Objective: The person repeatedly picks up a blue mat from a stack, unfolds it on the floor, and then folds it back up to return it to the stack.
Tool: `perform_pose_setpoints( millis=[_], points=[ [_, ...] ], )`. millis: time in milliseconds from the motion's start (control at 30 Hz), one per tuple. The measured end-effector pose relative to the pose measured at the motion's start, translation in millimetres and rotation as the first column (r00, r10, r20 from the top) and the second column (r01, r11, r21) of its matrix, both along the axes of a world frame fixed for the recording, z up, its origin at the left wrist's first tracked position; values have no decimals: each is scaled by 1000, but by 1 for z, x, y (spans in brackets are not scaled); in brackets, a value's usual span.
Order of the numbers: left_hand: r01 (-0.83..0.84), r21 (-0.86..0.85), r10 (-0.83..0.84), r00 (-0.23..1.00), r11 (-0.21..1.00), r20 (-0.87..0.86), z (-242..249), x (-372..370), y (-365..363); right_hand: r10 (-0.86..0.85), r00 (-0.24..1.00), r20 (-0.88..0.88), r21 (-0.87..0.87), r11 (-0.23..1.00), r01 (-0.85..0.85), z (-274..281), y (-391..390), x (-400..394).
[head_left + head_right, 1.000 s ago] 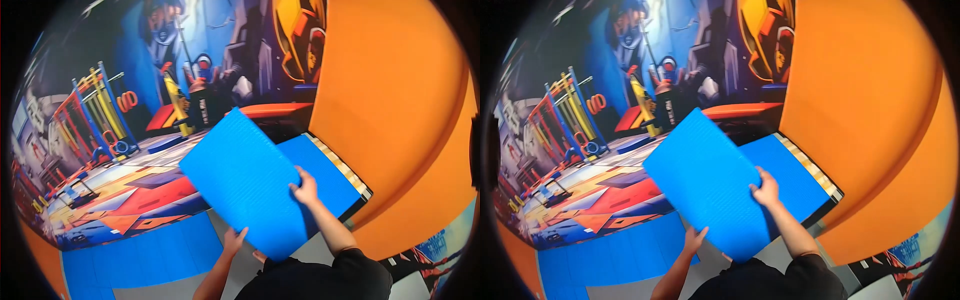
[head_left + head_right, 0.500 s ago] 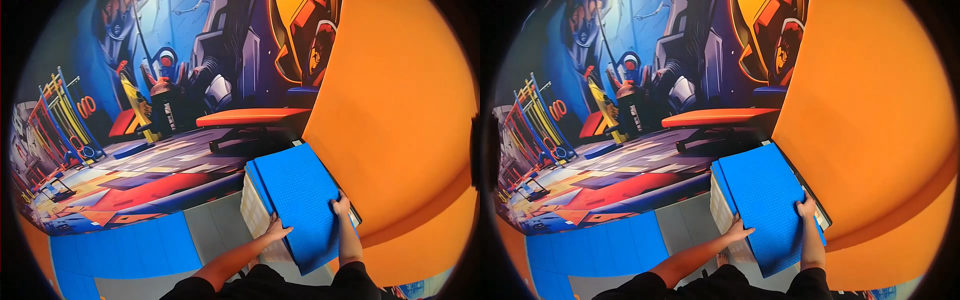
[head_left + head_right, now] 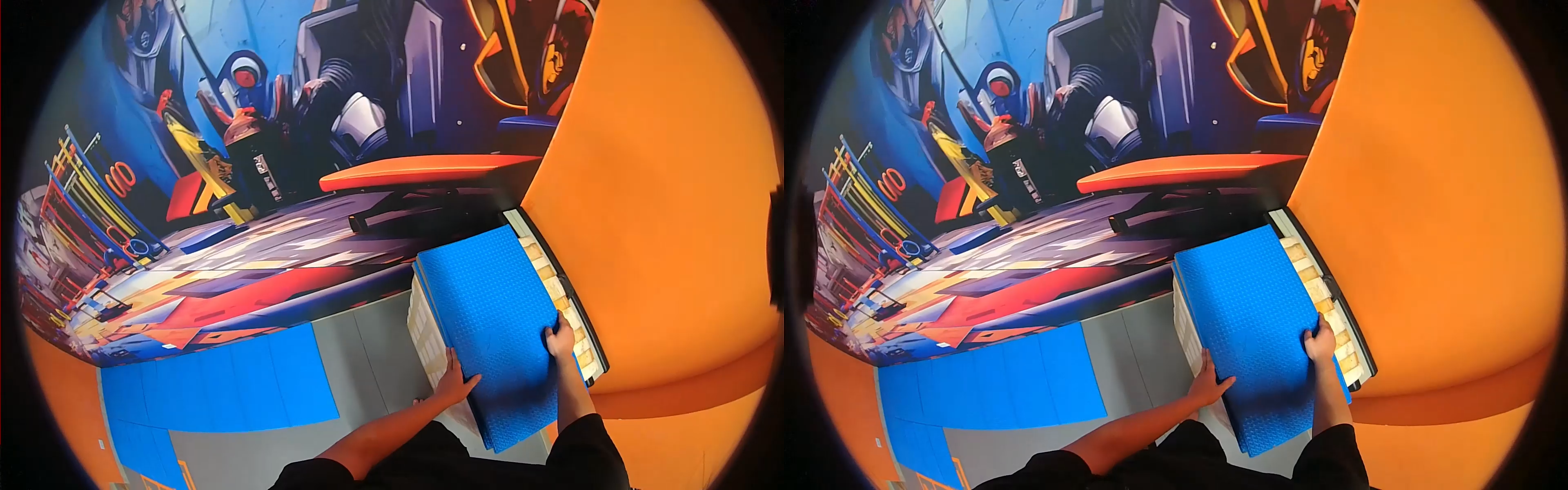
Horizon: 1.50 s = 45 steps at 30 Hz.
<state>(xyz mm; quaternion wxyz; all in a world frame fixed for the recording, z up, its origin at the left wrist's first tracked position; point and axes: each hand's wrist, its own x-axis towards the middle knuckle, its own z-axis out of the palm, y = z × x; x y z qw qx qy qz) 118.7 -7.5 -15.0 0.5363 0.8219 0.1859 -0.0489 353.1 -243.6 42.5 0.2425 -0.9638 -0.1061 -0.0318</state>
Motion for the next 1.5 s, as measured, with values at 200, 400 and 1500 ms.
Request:
perform_pose_setpoints(
  millis=[200, 400, 1500],
  points=[
    [62, -198, -40, 993, 978, 109, -39, -11, 59, -170, 976, 138, -461, 861, 215, 14, 61, -12],
    [-36, -462, 182, 944, 886, 276, -14, -174, 167, 345, 846, 406, -48, 933, -357, 4, 233, -160],
    [-73, -986, 559, -829, -151, -24, 114, -1048, 347, 121, -861, -494, 869, 68, -489, 31, 857, -1140]
  ],
)
